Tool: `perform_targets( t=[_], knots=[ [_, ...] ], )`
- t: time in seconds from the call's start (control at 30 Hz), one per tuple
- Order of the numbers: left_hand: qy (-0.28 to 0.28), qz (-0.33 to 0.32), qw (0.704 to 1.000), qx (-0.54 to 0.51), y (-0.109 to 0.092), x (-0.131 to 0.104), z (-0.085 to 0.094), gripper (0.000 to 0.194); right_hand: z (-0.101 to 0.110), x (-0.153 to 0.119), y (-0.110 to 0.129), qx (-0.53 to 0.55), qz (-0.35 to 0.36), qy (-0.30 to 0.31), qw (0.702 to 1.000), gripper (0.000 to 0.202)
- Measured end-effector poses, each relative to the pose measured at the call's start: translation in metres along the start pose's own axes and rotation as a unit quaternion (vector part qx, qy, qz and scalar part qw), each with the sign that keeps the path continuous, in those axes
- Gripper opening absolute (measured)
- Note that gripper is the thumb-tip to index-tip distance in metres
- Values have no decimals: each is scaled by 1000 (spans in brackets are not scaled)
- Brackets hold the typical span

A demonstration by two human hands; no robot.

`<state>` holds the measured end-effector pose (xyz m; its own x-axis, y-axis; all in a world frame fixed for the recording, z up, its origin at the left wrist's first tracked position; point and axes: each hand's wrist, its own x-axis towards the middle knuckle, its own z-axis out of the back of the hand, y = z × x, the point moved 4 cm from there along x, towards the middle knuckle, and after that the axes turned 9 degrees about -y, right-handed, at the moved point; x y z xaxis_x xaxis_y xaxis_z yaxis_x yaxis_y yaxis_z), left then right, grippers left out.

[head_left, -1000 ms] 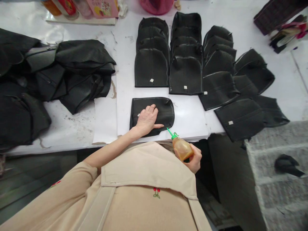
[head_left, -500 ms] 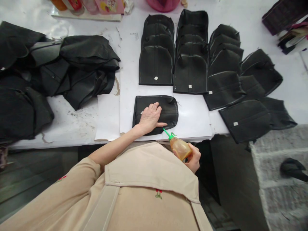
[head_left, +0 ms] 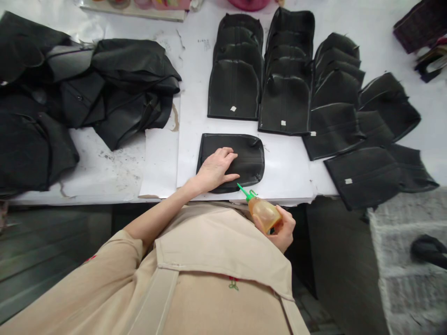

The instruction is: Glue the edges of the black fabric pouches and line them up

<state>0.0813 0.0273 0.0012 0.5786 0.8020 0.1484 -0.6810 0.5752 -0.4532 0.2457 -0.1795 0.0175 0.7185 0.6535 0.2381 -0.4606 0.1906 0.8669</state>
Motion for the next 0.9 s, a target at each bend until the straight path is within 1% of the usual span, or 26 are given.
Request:
perform_targets(
  t=[0.07,0.1,0.2,0.23,0.3,0.37,0.43,0.6,0.8,0.9],
  knots=[
    [-15,-11,1000,-21,1,-17,6,53,1,1,-5,-6,0,4,1000,65],
    [-20,-15,999,-23,1,-27,8,56,1,1,-7,-8,4,4,1000,65],
    [-25,-14,999,-20,0,-51,3,72,2,4,-14,-8,24,2,1000,67],
    [-29,-14,999,-25,0,-57,1,73,3,5,-16,-7,32,2,999,67],
    [-44,-14,998,-42,1,-65,-2,63,3,7,-17,-4,44,5,999,66],
    [-62,-4,997,-54,4,-68,-2,48,3,8,-16,-2,53,6,999,66],
    [-64,10,997,-48,6,-70,-2,42,3,9,-15,-3,59,11,998,65],
    [-44,15,999,-14,3,-72,-3,57,1,7,-12,-7,75,33,997,64],
    [-48,29,998,-4,2,-71,-6,60,-1,4,-11,-2,97,58,994,65],
    [-46,30,998,-1,2,-70,-7,61,-4,3,-12,4,97,70,993,65]
  ],
)
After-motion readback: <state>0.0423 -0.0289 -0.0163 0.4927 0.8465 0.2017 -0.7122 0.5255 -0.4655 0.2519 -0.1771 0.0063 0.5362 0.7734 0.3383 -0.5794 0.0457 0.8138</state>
